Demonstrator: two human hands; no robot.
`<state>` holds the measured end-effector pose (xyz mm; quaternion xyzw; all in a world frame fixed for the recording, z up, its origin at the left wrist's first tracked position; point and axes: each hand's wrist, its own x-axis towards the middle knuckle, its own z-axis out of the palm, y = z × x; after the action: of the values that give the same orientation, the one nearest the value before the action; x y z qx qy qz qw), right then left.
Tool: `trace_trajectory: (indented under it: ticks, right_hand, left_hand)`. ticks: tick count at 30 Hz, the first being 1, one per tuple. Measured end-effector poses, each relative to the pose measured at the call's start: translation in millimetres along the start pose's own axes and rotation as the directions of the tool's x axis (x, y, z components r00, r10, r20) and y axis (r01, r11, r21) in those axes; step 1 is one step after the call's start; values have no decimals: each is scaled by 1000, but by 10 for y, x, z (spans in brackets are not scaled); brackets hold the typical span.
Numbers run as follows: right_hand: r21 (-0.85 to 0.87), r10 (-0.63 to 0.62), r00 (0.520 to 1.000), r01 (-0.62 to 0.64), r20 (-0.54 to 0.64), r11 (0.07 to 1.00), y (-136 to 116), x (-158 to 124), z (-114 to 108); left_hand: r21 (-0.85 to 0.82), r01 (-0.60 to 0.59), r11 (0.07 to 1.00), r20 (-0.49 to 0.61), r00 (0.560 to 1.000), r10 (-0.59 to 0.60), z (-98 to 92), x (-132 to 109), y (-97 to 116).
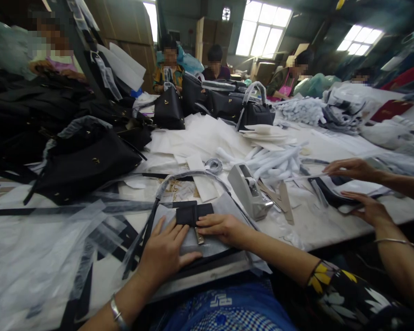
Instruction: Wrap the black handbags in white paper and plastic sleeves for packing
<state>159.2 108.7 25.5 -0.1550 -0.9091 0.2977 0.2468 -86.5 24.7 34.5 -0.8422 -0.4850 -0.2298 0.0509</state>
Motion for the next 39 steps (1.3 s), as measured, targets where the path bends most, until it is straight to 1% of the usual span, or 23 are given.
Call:
trace_trajectory:
  ticks: [2, 4, 6, 8, 11, 15, 18, 21, 23, 26, 29, 31, 33, 35, 37, 39]
  right_hand:
    - [-9, -21, 1000, 20, -13, 1000, 44, -28, 52]
    - [-24, -23, 1000, 23, -14, 999, 79, -49, 95]
    - [-34, -14, 1000, 14, -16, 999, 84, -54, 113]
    - [-30, -3, 1000, 2, -26, 1000, 55, -43, 104]
    - [-8, 18, 998, -18, -53, 1000, -20, -13, 65]
    - [-32, 89, 995, -90, -47, 995, -72, 6, 37]
    - [4, 114, 993, -114, -29, 994, -68, 25, 24]
    - [32, 193, 981, -194, 18, 981, -75, 82, -5]
    - [-7, 239, 970, -239, 48, 971, -95, 134, -20]
    - [-120, 264, 958, -251, 109, 961, -134, 210, -25]
    - [-248, 255, 948, -206, 188, 947, -165, 272, -31]
    - [-317, 220, 946, -140, 236, 938, -175, 308, -58]
    - [-358, 151, 948, -43, 279, 933, -175, 351, -104]
    - [-356, 47, 939, 83, 340, 931, -163, 411, -158]
    - [-312, -59, 906, 205, 420, 928, -137, 488, -205]
    - [-258, -130, 859, 289, 495, 922, -99, 565, -233]
  left_hand:
    - [31, -56, 998, -75, 995, 59, -27, -17, 36]
    - [16, -183, 983, -124, 975, 184, -50, -18, 51]
    - [-36, -301, 953, -141, 946, 293, -57, -12, 48]
    - [-103, -349, 932, -118, 934, 336, -49, -9, 35]
    - [-176, -346, 922, -67, 938, 339, -30, -10, 20]
    - [-215, -306, 927, 21, 948, 318, -35, 11, 25]
    - [-235, -280, 931, 66, 951, 302, -44, 43, 24]
    - [-254, -263, 931, 97, 951, 295, -42, 59, 12]
    - [-262, -257, 930, 118, 948, 296, -35, 53, 4]
    - [-266, -242, 933, 154, 945, 289, -21, 31, -2]
    - [-273, -223, 936, 183, 943, 278, -20, 18, -7]
    - [-281, -216, 935, 195, 941, 277, -26, 19, -13]
    - [-288, -208, 935, 207, 939, 273, -32, 28, -17]
    - [-296, -195, 935, 222, 938, 266, -38, 38, -19]
    - [-302, -181, 936, 237, 937, 257, -43, 45, -18]
    - [-306, -177, 936, 241, 936, 256, -47, 46, -17]
